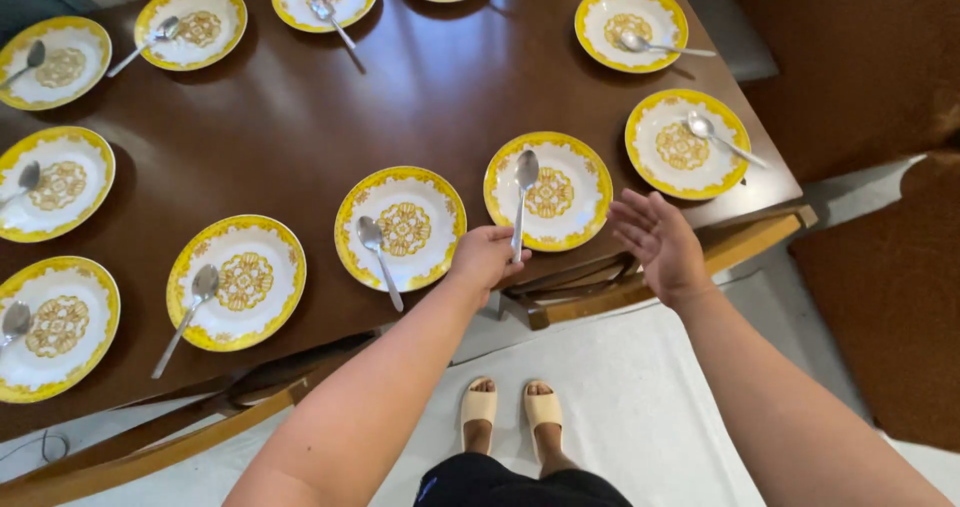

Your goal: Setting the dining table with spoons and forks retrieved from the kitchen cutlery tray.

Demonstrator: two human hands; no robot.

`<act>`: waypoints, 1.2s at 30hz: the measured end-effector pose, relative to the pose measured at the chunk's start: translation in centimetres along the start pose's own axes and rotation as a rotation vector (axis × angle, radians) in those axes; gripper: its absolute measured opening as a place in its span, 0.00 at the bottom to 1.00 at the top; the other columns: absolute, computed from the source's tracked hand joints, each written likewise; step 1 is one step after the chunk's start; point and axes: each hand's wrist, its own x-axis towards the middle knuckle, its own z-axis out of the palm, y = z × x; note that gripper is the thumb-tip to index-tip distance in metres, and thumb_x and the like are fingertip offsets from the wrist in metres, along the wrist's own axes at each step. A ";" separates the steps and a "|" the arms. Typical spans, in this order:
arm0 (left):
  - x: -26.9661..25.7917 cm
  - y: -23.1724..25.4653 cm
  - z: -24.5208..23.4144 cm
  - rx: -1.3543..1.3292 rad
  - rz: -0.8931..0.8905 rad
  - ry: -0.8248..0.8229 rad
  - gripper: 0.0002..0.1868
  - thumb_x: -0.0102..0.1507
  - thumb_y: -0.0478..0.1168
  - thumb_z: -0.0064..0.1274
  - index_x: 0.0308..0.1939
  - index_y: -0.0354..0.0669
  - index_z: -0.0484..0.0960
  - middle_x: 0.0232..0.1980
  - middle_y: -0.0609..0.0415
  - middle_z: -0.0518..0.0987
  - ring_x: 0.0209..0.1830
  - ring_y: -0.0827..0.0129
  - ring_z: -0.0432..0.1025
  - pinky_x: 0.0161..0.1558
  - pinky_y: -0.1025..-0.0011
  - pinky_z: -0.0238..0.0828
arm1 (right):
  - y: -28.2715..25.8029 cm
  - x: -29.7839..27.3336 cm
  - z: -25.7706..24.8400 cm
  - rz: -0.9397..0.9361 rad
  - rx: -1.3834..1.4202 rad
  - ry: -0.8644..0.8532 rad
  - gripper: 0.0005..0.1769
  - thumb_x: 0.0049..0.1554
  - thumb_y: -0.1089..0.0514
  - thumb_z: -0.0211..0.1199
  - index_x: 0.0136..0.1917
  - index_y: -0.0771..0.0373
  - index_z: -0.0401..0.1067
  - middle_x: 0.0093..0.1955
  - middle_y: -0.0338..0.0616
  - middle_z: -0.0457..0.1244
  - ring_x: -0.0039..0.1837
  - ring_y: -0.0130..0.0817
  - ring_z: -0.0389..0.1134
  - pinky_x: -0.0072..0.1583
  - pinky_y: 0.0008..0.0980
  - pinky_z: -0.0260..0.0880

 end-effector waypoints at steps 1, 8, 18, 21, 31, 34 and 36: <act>0.5 0.1 0.1 -0.002 0.006 0.008 0.20 0.66 0.28 0.45 0.62 0.32 0.78 0.50 0.50 0.83 0.44 0.68 0.80 0.43 0.71 0.80 | -0.3 0.2 0.3 0.000 0.000 -0.010 0.36 0.64 0.38 0.47 0.74 0.66 0.62 0.68 0.49 0.64 0.74 0.42 0.63 0.74 0.42 0.60; 4.1 -3.5 -0.4 0.015 -0.095 0.116 0.19 0.66 0.28 0.47 0.61 0.35 0.78 0.48 0.50 0.82 0.43 0.68 0.80 0.43 0.73 0.80 | 0.2 -0.2 -0.1 -0.054 0.069 -0.072 0.36 0.66 0.37 0.42 0.72 0.68 0.63 0.64 0.54 0.65 0.69 0.46 0.66 0.65 0.51 0.69; 6.2 -6.7 -1.7 0.003 -0.122 0.237 0.20 0.64 0.26 0.47 0.60 0.37 0.76 0.48 0.51 0.82 0.45 0.64 0.79 0.44 0.73 0.79 | 0.0 -0.4 0.0 -0.054 0.067 -0.133 0.36 0.65 0.38 0.42 0.71 0.70 0.64 0.63 0.56 0.66 0.68 0.46 0.68 0.65 0.48 0.70; 6.1 -6.9 -1.8 0.077 -0.100 0.172 0.21 0.62 0.30 0.50 0.60 0.35 0.82 0.46 0.48 0.81 0.45 0.64 0.75 0.43 0.71 0.72 | 0.5 -0.2 -0.3 -0.076 0.068 -0.143 0.35 0.66 0.40 0.44 0.71 0.70 0.65 0.62 0.56 0.66 0.68 0.47 0.68 0.66 0.46 0.69; -5.0 2.7 -1.4 0.207 0.107 0.174 0.25 0.62 0.40 0.51 0.63 0.40 0.80 0.59 0.48 0.83 0.61 0.64 0.75 0.60 0.61 0.68 | 0.8 0.2 -0.7 -0.075 0.084 -0.199 0.32 0.67 0.41 0.43 0.69 0.69 0.66 0.61 0.55 0.67 0.67 0.48 0.68 0.68 0.45 0.67; -8.2 3.7 -3.3 -0.015 0.198 0.066 0.27 0.64 0.41 0.46 0.67 0.40 0.73 0.65 0.55 0.79 0.65 0.68 0.74 0.65 0.65 0.66 | 0.8 0.3 -0.9 -0.065 0.100 -0.229 0.34 0.67 0.40 0.42 0.70 0.68 0.66 0.62 0.56 0.67 0.68 0.48 0.67 0.69 0.46 0.64; -10.7 4.1 -4.6 -0.190 0.271 0.089 0.28 0.65 0.43 0.43 0.68 0.37 0.73 0.65 0.52 0.80 0.64 0.63 0.75 0.65 0.64 0.67 | 1.0 0.5 -1.2 -0.028 0.167 -0.234 0.36 0.66 0.36 0.42 0.71 0.68 0.65 0.64 0.57 0.65 0.70 0.50 0.65 0.69 0.48 0.63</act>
